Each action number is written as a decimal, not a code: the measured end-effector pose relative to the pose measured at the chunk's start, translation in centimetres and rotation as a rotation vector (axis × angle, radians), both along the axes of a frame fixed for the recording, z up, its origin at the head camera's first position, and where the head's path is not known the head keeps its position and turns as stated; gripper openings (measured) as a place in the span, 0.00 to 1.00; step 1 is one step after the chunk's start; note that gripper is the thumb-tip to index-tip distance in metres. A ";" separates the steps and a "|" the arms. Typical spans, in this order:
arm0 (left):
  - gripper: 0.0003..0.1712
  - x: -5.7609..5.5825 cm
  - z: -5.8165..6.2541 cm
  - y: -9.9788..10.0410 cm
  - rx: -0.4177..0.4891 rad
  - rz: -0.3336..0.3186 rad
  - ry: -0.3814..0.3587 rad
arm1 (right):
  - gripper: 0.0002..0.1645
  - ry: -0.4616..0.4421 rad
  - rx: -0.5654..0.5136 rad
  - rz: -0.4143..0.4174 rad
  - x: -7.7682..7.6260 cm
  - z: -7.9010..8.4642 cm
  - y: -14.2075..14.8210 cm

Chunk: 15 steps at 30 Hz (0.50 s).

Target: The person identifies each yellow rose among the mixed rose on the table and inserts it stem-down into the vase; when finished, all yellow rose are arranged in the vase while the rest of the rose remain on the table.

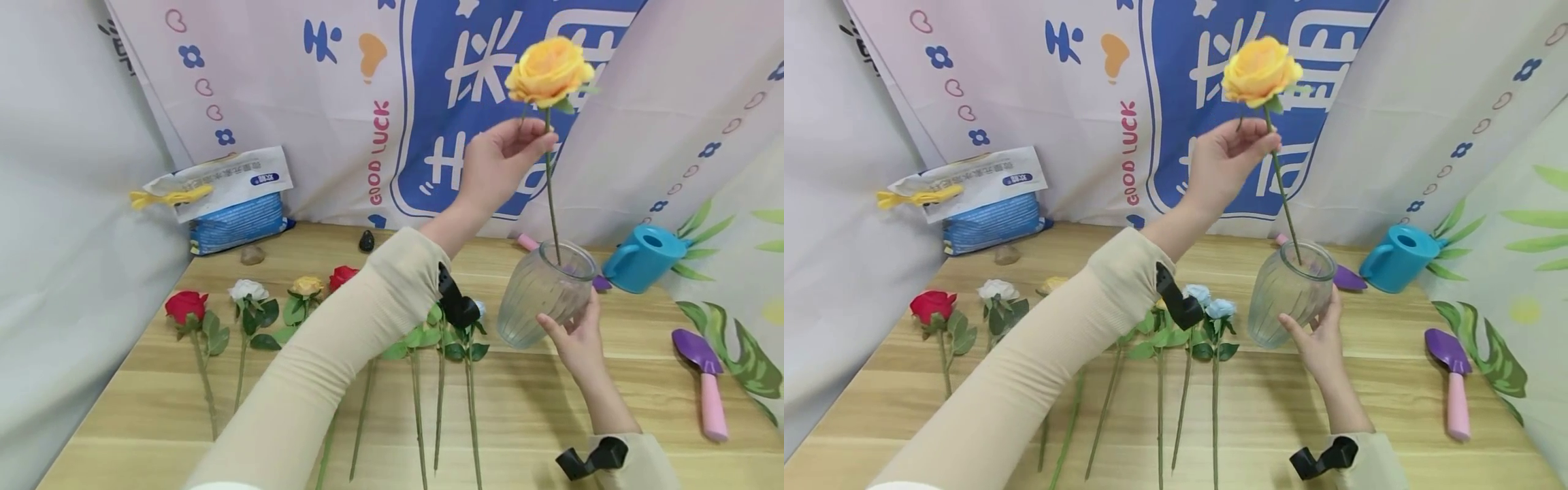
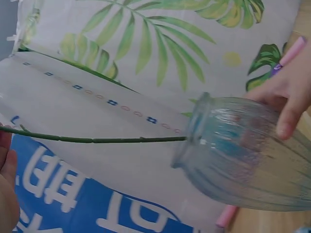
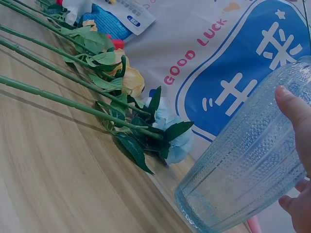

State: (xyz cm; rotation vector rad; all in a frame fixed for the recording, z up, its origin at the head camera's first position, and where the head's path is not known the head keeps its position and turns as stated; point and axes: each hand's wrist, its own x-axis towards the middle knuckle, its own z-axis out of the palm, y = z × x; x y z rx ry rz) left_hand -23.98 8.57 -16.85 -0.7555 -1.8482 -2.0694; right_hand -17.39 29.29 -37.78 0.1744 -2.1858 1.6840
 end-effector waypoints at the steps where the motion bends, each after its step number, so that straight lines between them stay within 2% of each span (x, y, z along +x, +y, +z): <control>1: 0.09 -0.2 -0.5 0.3 -0.013 -0.006 0.001 | 0.54 0.001 0.002 0.004 0.0 0.0 0.0; 4: 0.10 -1.0 -2.2 1.2 -0.036 -0.038 -0.026 | 0.54 -0.002 0.010 0.009 0.0 -0.1 -0.1; 10: 0.09 -3.5 -6.3 3.5 -0.134 -0.083 -0.096 | 0.55 -0.014 0.001 -0.005 -0.1 0.0 -0.3; 15: 0.08 -4.1 -8.7 5.3 -0.216 -0.127 -0.189 | 0.55 -0.009 -0.007 -0.022 -0.2 0.1 0.1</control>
